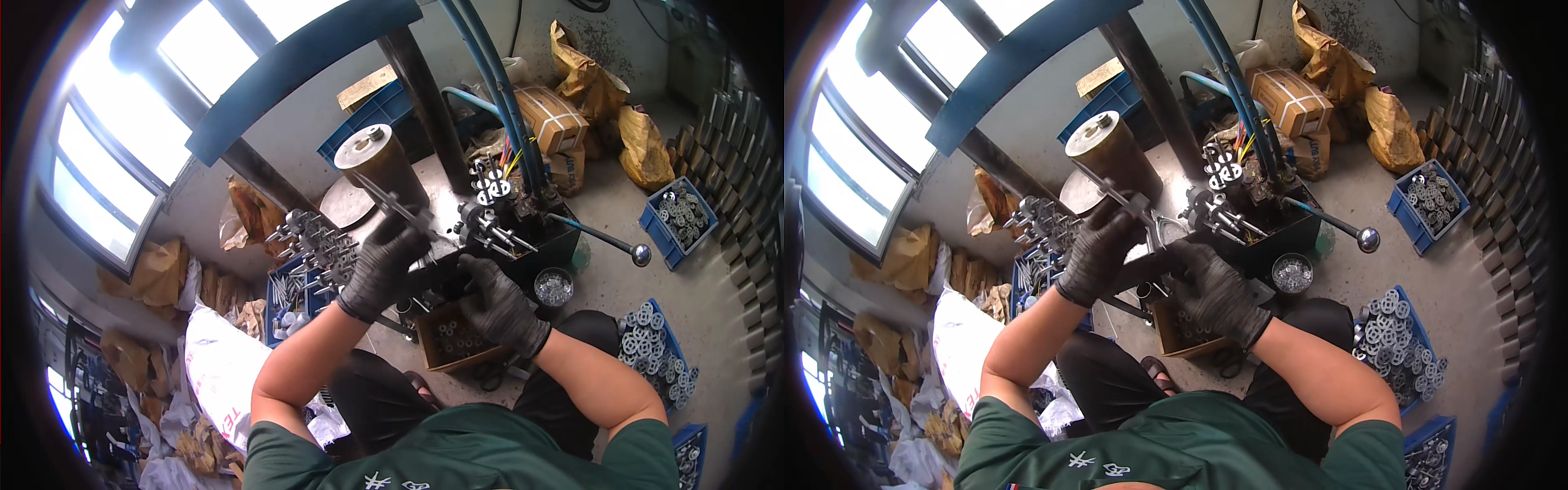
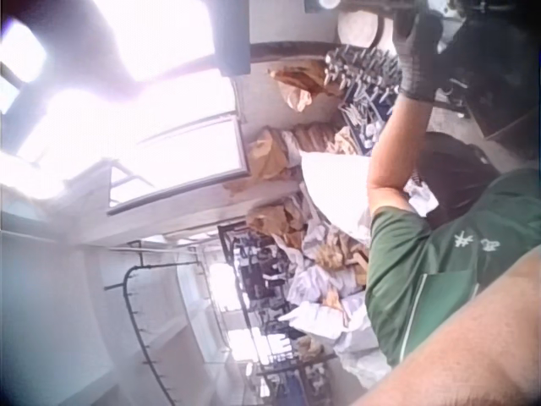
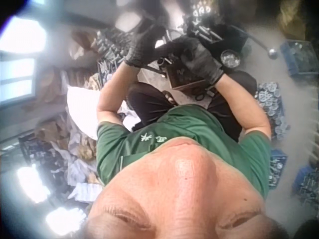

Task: Operating a mechanical press to assemble metal gear components.

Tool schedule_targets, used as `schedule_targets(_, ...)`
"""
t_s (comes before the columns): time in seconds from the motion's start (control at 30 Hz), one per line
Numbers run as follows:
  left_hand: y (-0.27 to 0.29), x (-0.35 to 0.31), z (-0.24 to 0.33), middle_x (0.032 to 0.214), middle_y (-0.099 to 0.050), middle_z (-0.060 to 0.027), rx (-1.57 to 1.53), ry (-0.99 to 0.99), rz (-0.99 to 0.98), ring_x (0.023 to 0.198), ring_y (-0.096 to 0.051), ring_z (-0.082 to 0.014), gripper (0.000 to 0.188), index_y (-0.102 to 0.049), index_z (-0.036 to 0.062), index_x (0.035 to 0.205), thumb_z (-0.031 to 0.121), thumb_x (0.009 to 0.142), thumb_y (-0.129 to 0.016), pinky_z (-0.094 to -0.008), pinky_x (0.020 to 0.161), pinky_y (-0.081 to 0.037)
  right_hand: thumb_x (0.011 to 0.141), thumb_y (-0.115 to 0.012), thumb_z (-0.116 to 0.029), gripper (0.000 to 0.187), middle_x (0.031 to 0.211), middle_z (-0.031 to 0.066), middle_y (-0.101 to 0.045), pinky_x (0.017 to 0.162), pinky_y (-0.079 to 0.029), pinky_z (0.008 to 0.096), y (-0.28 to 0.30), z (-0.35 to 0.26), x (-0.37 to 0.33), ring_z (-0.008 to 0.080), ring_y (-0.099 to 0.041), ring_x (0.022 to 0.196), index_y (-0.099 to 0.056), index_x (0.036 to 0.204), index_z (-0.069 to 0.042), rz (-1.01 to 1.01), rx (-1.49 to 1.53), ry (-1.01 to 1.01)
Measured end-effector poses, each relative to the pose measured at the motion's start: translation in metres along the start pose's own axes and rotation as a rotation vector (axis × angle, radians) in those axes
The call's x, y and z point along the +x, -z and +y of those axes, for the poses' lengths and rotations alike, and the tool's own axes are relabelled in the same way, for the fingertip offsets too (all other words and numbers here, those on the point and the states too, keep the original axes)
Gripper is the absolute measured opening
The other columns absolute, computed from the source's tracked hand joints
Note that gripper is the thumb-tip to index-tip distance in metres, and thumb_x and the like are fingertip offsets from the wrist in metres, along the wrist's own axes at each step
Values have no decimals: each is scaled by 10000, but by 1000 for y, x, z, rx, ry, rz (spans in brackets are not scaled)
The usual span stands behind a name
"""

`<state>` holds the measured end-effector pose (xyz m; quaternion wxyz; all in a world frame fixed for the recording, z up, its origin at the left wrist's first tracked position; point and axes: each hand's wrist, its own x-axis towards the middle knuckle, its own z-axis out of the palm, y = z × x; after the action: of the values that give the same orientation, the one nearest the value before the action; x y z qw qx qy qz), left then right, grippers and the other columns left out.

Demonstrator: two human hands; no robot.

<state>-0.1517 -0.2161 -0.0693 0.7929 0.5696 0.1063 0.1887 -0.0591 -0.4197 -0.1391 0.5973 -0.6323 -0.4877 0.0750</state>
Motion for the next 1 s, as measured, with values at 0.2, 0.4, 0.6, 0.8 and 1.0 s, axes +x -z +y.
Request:
schedule_targets(0.2,64,152,80,1015,-718,-33,380,-579,219,912,-653,-111,289,-690,39,1223,146,958,-734,-270,863,-504,890,-666,-137,435,1183,194,-630,866,-576,422,-4,15,-1,354,-685,1022,-601,1312,-51,-179,-99,-99)
schedule_targets(0.4,104,218,88,967,-708,-13,480,-574,298,865,-634,-102,273,-728,41,1164,154,922,-784,-257,791,-503,873,-638,-170,436,1170,185,-639,909,-551,452,-6,24,-4,368,-664,1034,-630,1297,-69,-421,-319,-53)
schedule_targets(0.6,104,231,77,979,-712,-11,574,-572,315,896,-629,-104,247,-743,34,1144,142,925,-779,-277,818,-511,866,-650,-195,435,1123,177,-651,898,-546,465,-4,31,-17,369,-662,1030,-650,1286,-80,-557,-340,-48)
schedule_targets(0.8,105,228,78,956,-703,-2,467,-530,264,880,-624,-83,249,-737,34,1145,142,925,-778,-250,800,-517,855,-655,-183,403,1108,199,-657,870,-558,476,6,21,-27,387,-674,994,-660,1234,-45,-699,-356,-31)
schedule_targets(1.0,111,227,80,967,-707,-29,436,-522,214,860,-667,-114,323,-686,4,1221,136,935,-759,-285,816,-588,843,-685,-194,401,1106,199,-659,844,-555,478,22,8,-27,393,-667,964,-651,1207,-30,-815,-399,18)
